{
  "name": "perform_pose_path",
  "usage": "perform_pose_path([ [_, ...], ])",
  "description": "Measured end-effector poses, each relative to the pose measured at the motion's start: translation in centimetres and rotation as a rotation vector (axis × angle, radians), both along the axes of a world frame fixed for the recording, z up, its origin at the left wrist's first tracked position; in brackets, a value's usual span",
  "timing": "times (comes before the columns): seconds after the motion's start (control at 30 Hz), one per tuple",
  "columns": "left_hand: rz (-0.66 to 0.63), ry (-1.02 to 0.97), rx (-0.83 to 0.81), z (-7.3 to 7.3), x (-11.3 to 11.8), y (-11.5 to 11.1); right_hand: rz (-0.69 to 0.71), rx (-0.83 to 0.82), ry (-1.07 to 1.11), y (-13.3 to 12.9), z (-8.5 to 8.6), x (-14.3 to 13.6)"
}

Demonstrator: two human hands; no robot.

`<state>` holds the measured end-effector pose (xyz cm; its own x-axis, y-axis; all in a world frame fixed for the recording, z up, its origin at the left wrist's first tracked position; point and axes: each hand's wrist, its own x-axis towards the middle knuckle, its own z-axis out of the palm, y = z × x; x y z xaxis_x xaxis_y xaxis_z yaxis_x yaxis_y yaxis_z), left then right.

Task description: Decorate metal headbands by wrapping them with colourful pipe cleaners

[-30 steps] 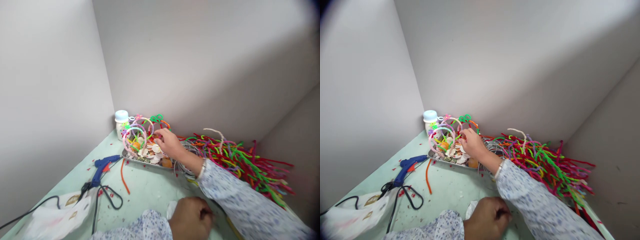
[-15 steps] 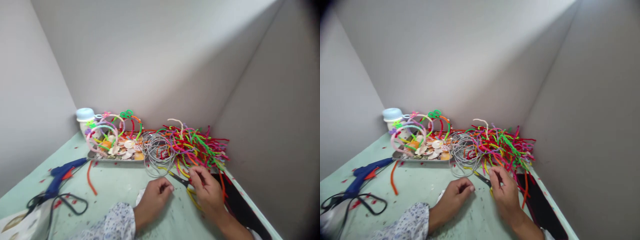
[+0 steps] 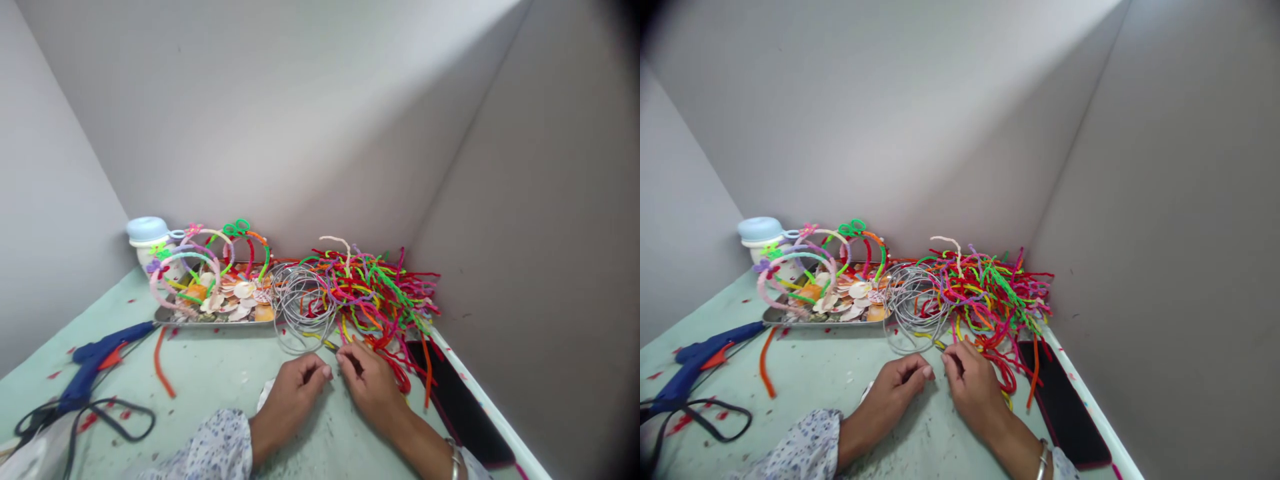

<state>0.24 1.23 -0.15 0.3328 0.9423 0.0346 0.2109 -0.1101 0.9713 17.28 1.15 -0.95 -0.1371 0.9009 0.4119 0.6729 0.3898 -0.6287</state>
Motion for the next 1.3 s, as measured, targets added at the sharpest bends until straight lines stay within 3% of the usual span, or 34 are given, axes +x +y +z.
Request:
perform_pose_path([
  [0.33,-0.01,0.013,0.059,-0.1,0.0,-0.2,0.033,0.022,-0.066,-0.4,0.0,-0.2],
  [0.53,0.176,-0.077,0.161,0.8,-0.6,-1.0,0.077,0.064,-0.127,-0.8,0.5,-1.1],
  [0.73,0.103,-0.08,0.342,1.2,-0.7,-2.3,0.254,0.058,-0.144,0.0,1.3,-4.4],
  [0.97,0.127,-0.024,0.337,0.6,-0.7,-1.8,0.279,0.024,-0.194,1.8,0.2,-5.5],
  [1.07,0.11,-0.038,0.326,0.6,-0.7,-1.6,0.247,0.082,-0.089,2.0,0.0,-5.0],
  [1.3,0.148,-0.061,0.184,0.1,-0.7,-0.7,-0.007,0.188,0.222,2.1,0.4,-4.0],
])
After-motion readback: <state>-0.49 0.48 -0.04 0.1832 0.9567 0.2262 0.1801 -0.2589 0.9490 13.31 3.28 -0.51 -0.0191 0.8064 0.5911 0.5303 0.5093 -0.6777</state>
